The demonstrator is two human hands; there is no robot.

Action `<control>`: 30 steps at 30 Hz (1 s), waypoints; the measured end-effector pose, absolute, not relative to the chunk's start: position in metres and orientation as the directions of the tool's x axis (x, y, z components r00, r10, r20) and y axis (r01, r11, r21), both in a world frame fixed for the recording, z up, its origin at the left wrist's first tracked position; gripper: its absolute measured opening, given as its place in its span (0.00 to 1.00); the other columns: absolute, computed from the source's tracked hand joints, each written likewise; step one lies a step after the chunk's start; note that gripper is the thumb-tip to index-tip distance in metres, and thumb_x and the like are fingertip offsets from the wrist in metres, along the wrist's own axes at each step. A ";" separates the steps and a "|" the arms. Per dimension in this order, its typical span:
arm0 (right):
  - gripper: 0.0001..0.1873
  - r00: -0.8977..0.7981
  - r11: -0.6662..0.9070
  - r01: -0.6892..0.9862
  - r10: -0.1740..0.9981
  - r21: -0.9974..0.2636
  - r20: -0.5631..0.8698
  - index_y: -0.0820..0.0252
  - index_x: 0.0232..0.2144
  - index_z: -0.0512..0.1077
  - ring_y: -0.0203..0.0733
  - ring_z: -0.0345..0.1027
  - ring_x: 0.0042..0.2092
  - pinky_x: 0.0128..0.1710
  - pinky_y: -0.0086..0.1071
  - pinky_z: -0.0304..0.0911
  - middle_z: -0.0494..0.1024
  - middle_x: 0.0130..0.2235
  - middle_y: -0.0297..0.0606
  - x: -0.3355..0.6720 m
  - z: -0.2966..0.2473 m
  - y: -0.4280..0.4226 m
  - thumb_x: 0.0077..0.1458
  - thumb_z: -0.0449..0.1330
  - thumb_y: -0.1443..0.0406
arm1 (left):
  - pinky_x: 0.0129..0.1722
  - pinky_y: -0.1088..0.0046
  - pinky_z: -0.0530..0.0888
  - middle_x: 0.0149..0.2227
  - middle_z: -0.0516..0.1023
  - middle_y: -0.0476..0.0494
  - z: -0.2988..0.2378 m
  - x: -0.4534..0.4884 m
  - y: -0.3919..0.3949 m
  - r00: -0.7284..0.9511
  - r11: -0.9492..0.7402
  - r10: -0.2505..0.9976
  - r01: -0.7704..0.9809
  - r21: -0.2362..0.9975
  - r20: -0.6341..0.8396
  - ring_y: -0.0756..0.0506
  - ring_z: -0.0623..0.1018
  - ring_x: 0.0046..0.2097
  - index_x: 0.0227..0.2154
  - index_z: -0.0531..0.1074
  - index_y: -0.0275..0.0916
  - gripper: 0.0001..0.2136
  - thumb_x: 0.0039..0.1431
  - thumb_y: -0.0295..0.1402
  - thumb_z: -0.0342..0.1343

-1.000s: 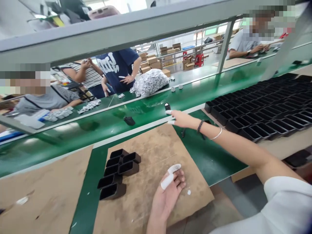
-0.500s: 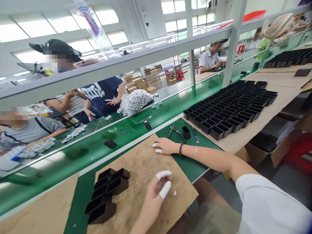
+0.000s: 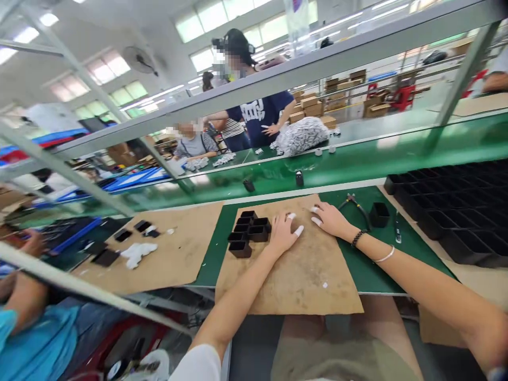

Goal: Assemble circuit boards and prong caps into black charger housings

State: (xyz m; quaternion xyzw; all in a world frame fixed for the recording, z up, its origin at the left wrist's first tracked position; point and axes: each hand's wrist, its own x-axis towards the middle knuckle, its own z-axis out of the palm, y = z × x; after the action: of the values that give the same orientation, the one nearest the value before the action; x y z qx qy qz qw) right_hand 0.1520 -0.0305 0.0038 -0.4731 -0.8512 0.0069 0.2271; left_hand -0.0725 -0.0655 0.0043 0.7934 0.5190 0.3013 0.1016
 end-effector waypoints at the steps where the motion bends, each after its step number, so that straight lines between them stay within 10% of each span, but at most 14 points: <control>1: 0.18 -0.454 0.559 0.799 0.802 -0.221 0.389 0.68 0.54 0.74 0.61 0.65 0.60 0.58 0.52 0.61 0.73 0.58 0.60 0.150 0.003 -0.032 0.65 0.55 0.67 | 0.66 0.43 0.57 0.60 0.69 0.29 0.004 -0.073 -0.065 0.257 -0.423 0.889 0.777 0.467 0.378 0.30 0.65 0.64 0.52 0.73 0.39 0.19 0.61 0.40 0.58; 13: 0.18 -0.472 0.607 0.744 0.774 -0.280 0.422 0.66 0.52 0.73 0.60 0.67 0.55 0.53 0.47 0.61 0.75 0.53 0.58 0.133 -0.001 -0.036 0.62 0.53 0.70 | 0.66 0.49 0.62 0.57 0.74 0.31 0.020 -0.072 -0.083 0.306 -0.391 0.904 0.874 0.288 0.299 0.35 0.71 0.62 0.54 0.73 0.39 0.16 0.64 0.33 0.54; 21: 0.15 -0.530 0.658 0.614 0.753 -0.436 0.390 0.65 0.47 0.76 0.55 0.71 0.53 0.57 0.45 0.64 0.77 0.52 0.53 0.128 -0.012 -0.025 0.60 0.54 0.71 | 0.69 0.38 0.46 0.61 0.71 0.25 0.082 -0.138 -0.081 0.344 -0.340 0.939 0.931 0.134 -0.003 0.25 0.64 0.68 0.61 0.68 0.35 0.39 0.39 0.24 0.64; 30: 0.35 -0.532 0.629 0.423 0.755 -0.652 0.384 0.67 0.63 0.63 0.54 0.67 0.63 0.64 0.49 0.63 0.73 0.61 0.54 0.142 -0.010 -0.027 0.51 0.58 0.73 | 0.66 0.55 0.62 0.57 0.78 0.34 0.078 -0.069 -0.049 0.486 -0.463 0.874 0.835 0.297 -0.002 0.31 0.73 0.63 0.51 0.75 0.39 0.30 0.39 0.21 0.61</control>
State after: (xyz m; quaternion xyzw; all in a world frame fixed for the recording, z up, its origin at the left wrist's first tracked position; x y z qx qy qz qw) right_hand 0.1423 -0.0265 -0.0104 -0.3510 -0.8388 0.2494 0.3330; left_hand -0.0693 -0.0491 0.0776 0.8520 0.5015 0.0756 0.1301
